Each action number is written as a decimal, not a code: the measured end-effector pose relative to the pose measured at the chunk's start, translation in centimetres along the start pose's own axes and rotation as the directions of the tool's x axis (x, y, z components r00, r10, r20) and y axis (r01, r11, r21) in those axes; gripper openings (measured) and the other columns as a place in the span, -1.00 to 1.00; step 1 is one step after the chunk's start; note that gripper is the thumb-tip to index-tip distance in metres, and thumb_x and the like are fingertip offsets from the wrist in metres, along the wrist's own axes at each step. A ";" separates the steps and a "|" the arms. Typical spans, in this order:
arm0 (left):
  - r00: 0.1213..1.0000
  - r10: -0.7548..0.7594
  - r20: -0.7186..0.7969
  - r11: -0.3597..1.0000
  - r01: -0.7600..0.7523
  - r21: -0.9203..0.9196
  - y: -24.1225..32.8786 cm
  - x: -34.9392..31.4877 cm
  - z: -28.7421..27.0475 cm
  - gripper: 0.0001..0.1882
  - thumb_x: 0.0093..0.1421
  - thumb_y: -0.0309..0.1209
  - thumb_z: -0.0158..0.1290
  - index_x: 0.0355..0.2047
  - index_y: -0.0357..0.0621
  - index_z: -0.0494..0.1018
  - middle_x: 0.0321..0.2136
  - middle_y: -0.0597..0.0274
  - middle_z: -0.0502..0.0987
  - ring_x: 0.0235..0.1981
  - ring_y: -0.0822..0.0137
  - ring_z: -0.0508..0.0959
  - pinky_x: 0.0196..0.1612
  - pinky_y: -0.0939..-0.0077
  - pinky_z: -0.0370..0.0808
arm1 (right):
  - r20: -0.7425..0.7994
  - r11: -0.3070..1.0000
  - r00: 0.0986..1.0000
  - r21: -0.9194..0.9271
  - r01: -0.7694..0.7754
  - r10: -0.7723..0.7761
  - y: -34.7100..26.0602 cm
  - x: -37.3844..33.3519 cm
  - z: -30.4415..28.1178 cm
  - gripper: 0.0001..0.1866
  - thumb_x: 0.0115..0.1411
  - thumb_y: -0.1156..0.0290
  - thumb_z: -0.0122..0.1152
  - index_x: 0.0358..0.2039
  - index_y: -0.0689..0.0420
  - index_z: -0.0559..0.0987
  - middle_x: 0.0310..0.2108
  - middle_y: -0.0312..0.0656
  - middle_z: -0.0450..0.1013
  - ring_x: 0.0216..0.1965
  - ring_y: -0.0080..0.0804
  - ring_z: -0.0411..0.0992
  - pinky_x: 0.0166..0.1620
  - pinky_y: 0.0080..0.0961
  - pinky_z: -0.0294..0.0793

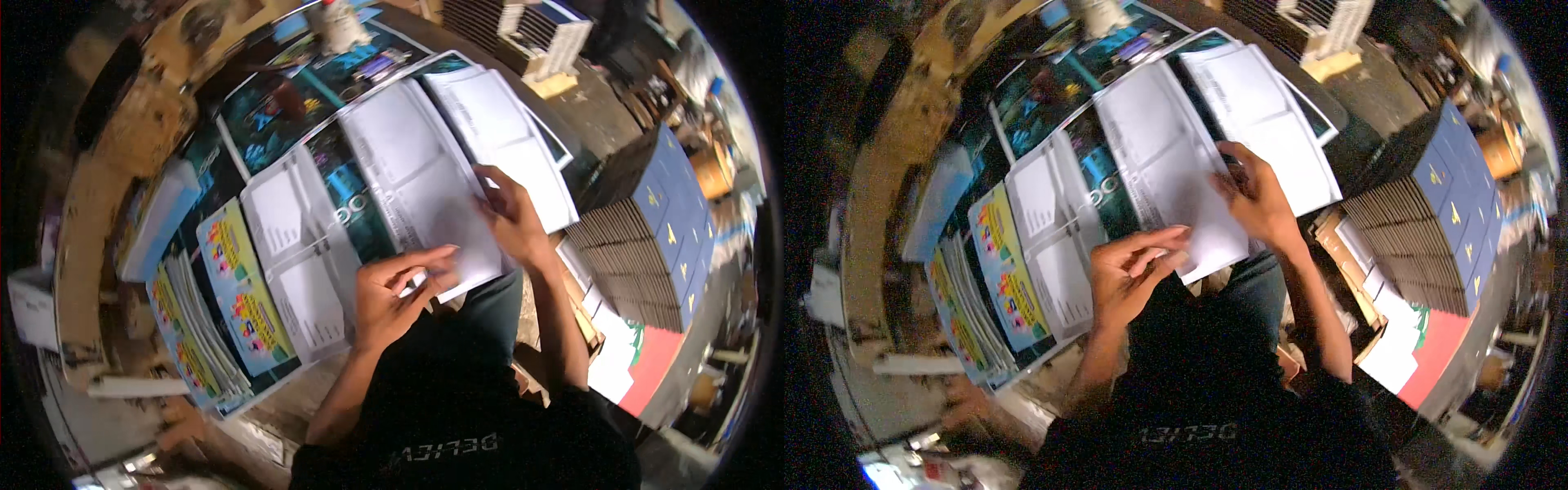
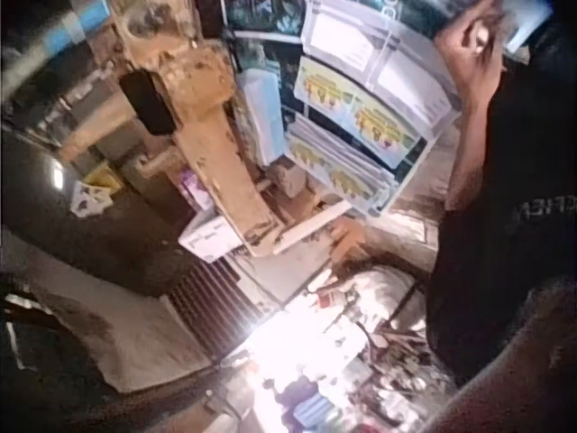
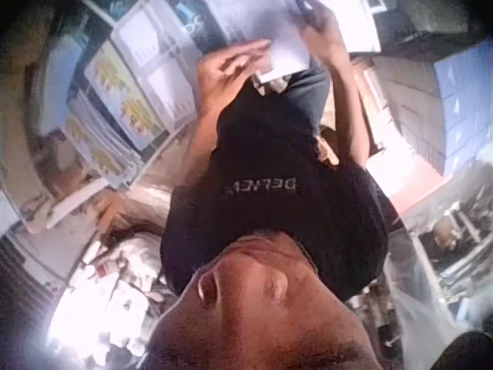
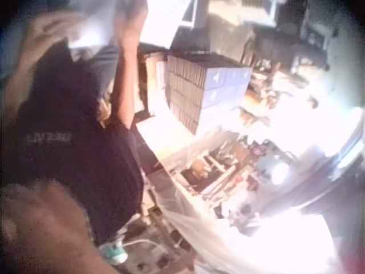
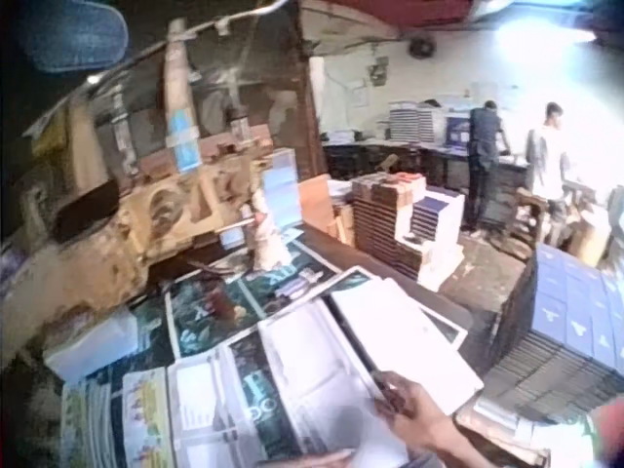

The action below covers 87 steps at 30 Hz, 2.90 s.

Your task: The person collates printed inner pages into booklet covers by hand, folding and assembling individual booklets and placing them onto stacks on the work table.

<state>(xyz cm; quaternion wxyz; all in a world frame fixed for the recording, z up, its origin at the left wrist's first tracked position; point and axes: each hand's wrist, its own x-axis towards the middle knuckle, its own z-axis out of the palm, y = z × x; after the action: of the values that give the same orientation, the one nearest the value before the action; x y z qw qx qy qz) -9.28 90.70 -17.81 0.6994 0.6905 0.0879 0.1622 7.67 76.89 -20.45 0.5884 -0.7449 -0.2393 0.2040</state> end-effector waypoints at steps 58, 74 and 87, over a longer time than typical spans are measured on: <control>0.430 0.194 -0.882 0.950 0.143 0.279 -1.5 -18.5 -18.3 -0.75 0.46 -0.34 -0.15 -0.11 -0.26 0.43 -0.60 0.44 0.11 -0.58 0.57 0.10 -0.56 0.55 0.09 | 0.172 0.991 0.977 0.079 0.111 -0.124 -7.1 -3.7 21.1 -0.40 0.29 0.59 0.10 0.29 0.34 0.14 0.10 0.14 0.32 0.08 -0.25 0.40 0.09 -0.44 0.45; 0.639 0.217 -0.738 0.795 0.323 0.513 1.5 -20.6 -32.7 -0.56 0.30 -0.37 -0.02 0.15 -0.32 0.35 0.05 0.02 0.46 -0.07 0.21 0.49 0.03 0.39 0.47 | 0.553 0.933 0.754 0.266 0.242 -0.353 -11.0 -7.3 24.6 -0.30 0.25 0.45 0.14 0.30 0.42 0.08 -0.09 0.37 0.43 -0.12 0.11 0.52 -0.05 -0.16 0.57; 0.592 0.670 -0.448 -0.369 0.789 0.491 -3.8 -23.4 -42.1 -0.45 0.36 -0.23 -0.04 0.25 -0.31 0.25 0.11 -0.12 0.41 0.14 -0.01 0.40 0.16 0.10 0.43 | -0.435 0.560 0.797 -0.815 -0.150 -0.420 3.1 1.8 -9.0 -0.30 -0.06 0.15 0.52 0.05 0.25 0.49 -0.08 0.10 0.46 -0.04 0.07 0.39 0.02 -0.14 0.41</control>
<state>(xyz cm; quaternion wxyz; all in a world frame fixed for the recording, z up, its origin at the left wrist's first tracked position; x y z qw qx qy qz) -45.27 122.06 -25.31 -0.3517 0.7342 0.5335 0.2291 14.80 70.33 -21.53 0.2333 -0.9317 -0.1717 -0.2193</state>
